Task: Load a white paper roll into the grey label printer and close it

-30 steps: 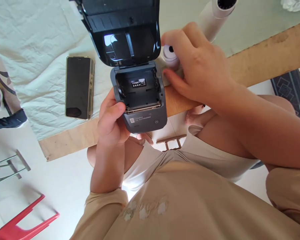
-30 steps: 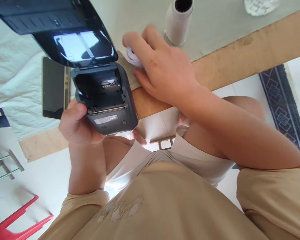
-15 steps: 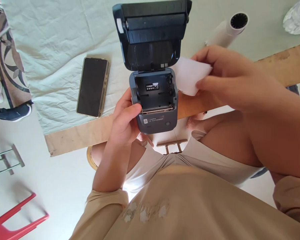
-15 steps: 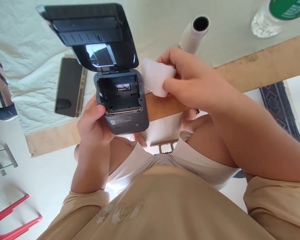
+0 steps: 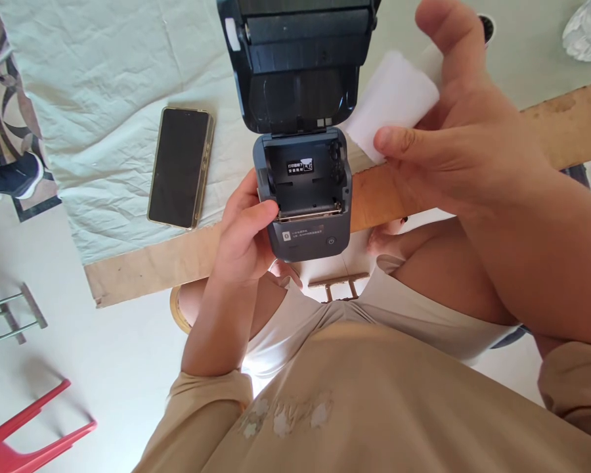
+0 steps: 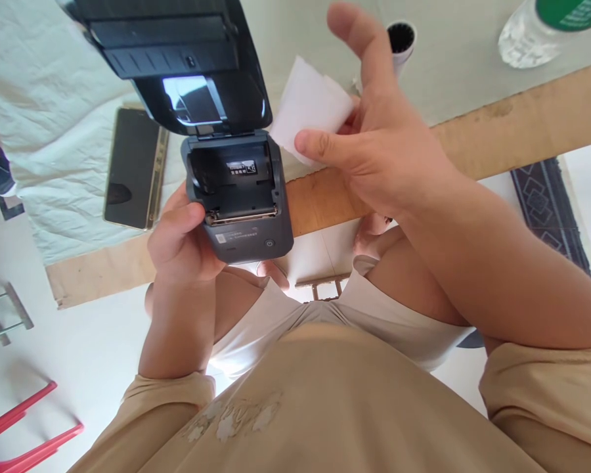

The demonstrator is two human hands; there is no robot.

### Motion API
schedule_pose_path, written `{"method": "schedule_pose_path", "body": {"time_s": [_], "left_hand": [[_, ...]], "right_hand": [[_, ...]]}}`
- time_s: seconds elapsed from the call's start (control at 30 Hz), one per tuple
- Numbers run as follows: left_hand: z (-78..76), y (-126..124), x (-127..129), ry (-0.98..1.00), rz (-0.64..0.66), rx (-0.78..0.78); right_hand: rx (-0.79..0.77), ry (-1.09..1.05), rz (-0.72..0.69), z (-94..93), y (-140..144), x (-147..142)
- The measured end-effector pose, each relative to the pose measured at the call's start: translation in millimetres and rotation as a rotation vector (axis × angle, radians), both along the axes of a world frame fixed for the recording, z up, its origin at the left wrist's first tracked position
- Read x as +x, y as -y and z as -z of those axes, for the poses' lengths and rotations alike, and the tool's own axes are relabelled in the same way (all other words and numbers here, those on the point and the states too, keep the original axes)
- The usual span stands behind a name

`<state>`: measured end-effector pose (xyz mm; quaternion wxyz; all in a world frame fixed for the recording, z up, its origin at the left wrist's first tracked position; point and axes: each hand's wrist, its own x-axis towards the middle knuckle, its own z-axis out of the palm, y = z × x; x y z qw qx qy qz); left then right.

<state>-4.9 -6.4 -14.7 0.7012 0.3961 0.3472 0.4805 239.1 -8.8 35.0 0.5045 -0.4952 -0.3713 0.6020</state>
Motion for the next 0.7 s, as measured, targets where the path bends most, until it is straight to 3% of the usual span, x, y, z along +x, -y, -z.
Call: {"method": "schedule_pose_path", "body": {"time_s": [0.2,0.4,0.6,0.7], "left_hand": [[2.5,-0.5,-2.3,0.012,0.027,0.009],[-0.3,-0.1,-1.8,-0.018,0.014,-0.024],[5.1,-1.3,-3.6,0.019,0.044,0.036],[6.0,-1.1,-2.6,0.002,0.039,0.034]], "right_hand": [[-0.225,-0.128,0.209,0.6,-13.6,-7.0],[-0.112,-0.063,0.089,1.4,-6.4,-9.0],[-0.247,-0.044,0.097,4.8,-10.7,-4.4],[-0.221,-0.029,0.104,3.1,-10.4,-7.6]]}}
